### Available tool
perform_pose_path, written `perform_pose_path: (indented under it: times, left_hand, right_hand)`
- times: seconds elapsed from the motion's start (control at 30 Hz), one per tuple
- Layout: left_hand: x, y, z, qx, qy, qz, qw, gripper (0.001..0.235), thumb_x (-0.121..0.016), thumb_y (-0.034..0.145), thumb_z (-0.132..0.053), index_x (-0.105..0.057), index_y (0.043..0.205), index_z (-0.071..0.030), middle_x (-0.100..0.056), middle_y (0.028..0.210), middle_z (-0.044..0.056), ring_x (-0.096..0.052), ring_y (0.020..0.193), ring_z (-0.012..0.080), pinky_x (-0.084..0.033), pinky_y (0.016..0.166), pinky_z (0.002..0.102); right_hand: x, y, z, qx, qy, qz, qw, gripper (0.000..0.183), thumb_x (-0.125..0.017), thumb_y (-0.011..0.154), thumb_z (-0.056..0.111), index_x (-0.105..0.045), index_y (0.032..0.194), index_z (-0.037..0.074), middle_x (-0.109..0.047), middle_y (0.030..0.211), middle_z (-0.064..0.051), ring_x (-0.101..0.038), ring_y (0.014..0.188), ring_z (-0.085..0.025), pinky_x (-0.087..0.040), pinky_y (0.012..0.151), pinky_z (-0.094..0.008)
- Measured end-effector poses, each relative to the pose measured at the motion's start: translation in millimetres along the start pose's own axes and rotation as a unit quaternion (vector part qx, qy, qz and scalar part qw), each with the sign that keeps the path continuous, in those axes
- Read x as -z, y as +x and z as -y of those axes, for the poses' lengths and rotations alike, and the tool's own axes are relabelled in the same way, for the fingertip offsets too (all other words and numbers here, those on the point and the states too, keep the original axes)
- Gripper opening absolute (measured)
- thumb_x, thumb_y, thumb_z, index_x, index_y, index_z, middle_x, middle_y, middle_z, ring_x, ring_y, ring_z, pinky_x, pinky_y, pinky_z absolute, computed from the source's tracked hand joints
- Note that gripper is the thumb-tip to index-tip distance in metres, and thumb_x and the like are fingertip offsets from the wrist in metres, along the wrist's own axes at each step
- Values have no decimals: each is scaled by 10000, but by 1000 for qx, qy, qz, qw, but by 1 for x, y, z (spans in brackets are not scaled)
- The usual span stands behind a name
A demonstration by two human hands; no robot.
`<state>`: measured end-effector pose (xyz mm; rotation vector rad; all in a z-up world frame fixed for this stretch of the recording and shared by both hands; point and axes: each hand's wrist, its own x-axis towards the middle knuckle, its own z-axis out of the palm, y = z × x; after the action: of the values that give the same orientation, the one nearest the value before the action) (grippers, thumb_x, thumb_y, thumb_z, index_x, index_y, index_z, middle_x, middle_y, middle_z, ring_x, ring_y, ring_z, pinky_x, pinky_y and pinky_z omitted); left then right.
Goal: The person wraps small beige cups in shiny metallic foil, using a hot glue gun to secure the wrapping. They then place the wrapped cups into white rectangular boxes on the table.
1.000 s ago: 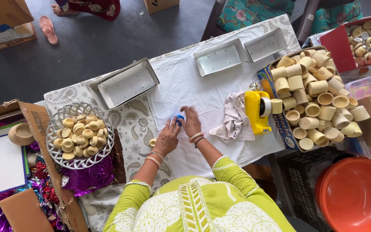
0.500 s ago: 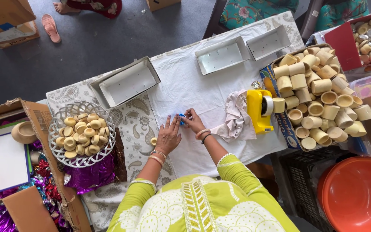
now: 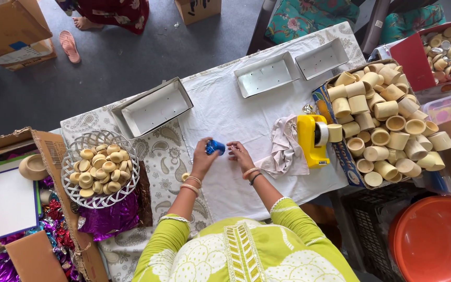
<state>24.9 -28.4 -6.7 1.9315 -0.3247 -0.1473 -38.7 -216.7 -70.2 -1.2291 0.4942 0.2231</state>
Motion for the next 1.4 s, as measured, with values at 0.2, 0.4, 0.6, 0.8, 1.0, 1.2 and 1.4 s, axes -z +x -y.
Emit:
perform_pose_path:
  times: [0.2,0.4,0.6,0.8,1.0,1.2,1.4]
  left_hand:
    - [-12,2,47,244,-589,77,766,295,-583,1000,-209,-542,1241,-46,-682,1148,104,-705,1042,227,-586,930,417]
    - [-24,0,52,323,-456,92,824,342,-515,1022,-317,-610,1225,-59,-723,1089,96,-726,934,235,-602,848,398]
    - [-11,-7,37,165,11,-42,985,284,-680,915,-90,-667,1199,-98,-728,1063,104,-708,899,237,-582,832,366]
    - [21,0,-36,-133,237,39,962,403,-702,801,-2,-670,1185,-122,-633,1197,122,-580,1101,318,-516,928,420]
    - [21,11,-13,-107,173,62,977,385,-676,867,7,-607,1234,-89,-666,1083,108,-639,1035,318,-533,891,413]
    - [25,29,-2,-170,227,150,947,317,-681,888,-60,-640,1201,-84,-641,952,87,-645,918,276,-547,798,386]
    - [23,46,0,-293,334,174,879,129,-647,827,-20,-644,931,-96,-599,893,47,-611,880,225,-552,807,346]
  right_hand:
    - [-19,-34,60,97,-35,80,991,599,-685,857,33,-535,1424,152,-578,1352,-13,-593,1118,-138,-546,968,-313]
    - [-31,-23,72,187,-235,44,953,677,-825,800,60,-571,1421,151,-637,1284,-33,-668,1067,-139,-602,854,-289]
    - [-22,3,63,223,-384,30,895,646,-830,784,69,-595,1379,154,-624,1215,-66,-694,996,-186,-627,819,-281]
    - [-27,-13,79,248,-386,14,889,677,-843,749,84,-557,1358,160,-600,1217,-55,-657,998,-213,-599,829,-310]
    - [-37,-28,93,322,-518,-10,792,467,-849,776,142,-686,1210,200,-611,1156,-48,-587,1073,-276,-544,908,-380]
    - [-18,4,72,325,-533,31,780,274,-784,849,114,-716,1106,177,-618,1230,-46,-590,1124,-281,-531,953,-374]
    - [-14,12,80,315,-531,70,783,248,-780,834,80,-728,1058,176,-592,1309,-46,-574,1161,-295,-533,959,-368]
